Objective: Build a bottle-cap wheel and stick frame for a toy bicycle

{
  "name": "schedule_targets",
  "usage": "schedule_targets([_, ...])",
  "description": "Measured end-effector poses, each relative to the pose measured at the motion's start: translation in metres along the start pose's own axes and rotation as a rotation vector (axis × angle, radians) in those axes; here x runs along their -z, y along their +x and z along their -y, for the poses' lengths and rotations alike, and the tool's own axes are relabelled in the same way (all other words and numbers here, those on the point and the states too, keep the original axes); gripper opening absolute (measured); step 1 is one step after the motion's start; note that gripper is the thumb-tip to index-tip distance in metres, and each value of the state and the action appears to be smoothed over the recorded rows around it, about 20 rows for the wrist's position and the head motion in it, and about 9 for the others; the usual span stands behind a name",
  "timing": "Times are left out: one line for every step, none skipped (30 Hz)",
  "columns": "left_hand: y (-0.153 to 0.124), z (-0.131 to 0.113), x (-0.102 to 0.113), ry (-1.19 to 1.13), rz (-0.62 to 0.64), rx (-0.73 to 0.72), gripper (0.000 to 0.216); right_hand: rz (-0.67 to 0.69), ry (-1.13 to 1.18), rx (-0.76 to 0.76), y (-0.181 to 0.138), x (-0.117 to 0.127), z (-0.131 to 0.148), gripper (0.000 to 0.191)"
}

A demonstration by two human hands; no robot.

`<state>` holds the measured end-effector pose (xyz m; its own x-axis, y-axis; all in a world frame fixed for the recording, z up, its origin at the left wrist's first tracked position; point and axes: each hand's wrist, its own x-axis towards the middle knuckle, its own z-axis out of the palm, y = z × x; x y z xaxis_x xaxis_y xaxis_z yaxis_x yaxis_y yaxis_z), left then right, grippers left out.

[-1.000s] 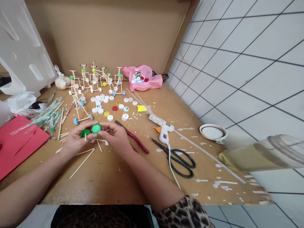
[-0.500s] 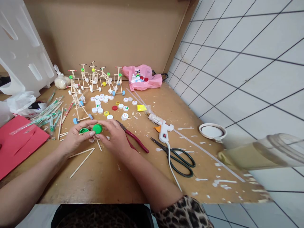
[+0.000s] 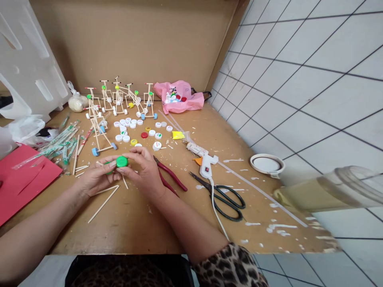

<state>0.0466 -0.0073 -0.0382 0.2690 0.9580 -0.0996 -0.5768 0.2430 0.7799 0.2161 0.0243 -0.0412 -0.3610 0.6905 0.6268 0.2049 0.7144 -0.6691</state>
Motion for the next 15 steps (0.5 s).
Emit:
schedule_targets([0.000, 0.000, 0.000, -0.011, 0.017, 0.019, 0.037, 0.003, 0.010, -0.007, 0.000, 0.000, 0.000, 0.022])
schedule_targets([0.000, 0.000, 0.001, -0.020, 0.031, 0.035, 0.037, 0.010, 0.019, -0.009, -0.001, 0.000, 0.000, 0.022])
schedule_targets([-0.001, -0.001, 0.001, -0.031, 0.039, 0.047, 0.038, 0.020, 0.026, -0.008, -0.001, 0.000, 0.000, 0.023])
schedule_targets([-0.001, -0.001, 0.002, -0.044, 0.042, 0.056, 0.038, 0.032, 0.030, -0.002, -0.001, -0.001, 0.001, 0.024])
schedule_targets([-0.001, -0.002, 0.003, -0.057, 0.041, 0.061, 0.037, 0.043, 0.030, 0.007, -0.001, -0.001, 0.002, 0.026])
schedule_targets([-0.002, -0.002, 0.003, -0.067, 0.040, 0.063, 0.037, 0.054, 0.027, 0.017, -0.001, -0.001, 0.003, 0.029])
schedule_targets([-0.002, -0.003, 0.005, -0.075, 0.039, 0.063, 0.036, 0.061, 0.018, 0.024, 0.000, -0.001, 0.004, 0.032])
schedule_targets([-0.003, -0.003, 0.006, -0.078, 0.041, 0.062, 0.035, 0.064, 0.003, 0.025, 0.002, 0.000, 0.005, 0.035])
schedule_targets([-0.003, -0.004, 0.007, -0.080, 0.044, 0.062, 0.035, 0.059, -0.017, 0.021, 0.003, 0.002, 0.006, 0.037])
schedule_targets([-0.003, -0.005, 0.008, -0.082, 0.045, 0.062, 0.036, 0.046, -0.044, 0.013, 0.006, 0.005, 0.007, 0.038])
schedule_targets([-0.003, -0.006, 0.010, -0.083, 0.043, 0.064, 0.039, 0.031, -0.078, -0.003, 0.008, 0.010, 0.007, 0.037])
schedule_targets([-0.002, -0.007, 0.011, -0.086, 0.037, 0.064, 0.041, 0.012, -0.119, -0.026, 0.010, 0.016, 0.008, 0.036])
schedule_targets([-0.002, -0.007, 0.012, -0.093, 0.029, 0.061, 0.043, -0.012, -0.166, -0.056, 0.012, 0.024, 0.009, 0.035])
schedule_targets([-0.002, -0.008, 0.012, -0.105, 0.020, 0.056, 0.046, -0.028, -0.223, -0.107, 0.013, 0.034, 0.009, 0.034])
schedule_targets([-0.001, -0.008, 0.013, -0.120, 0.014, 0.050, 0.048, -0.047, -0.290, -0.166, 0.013, 0.046, 0.009, 0.034])
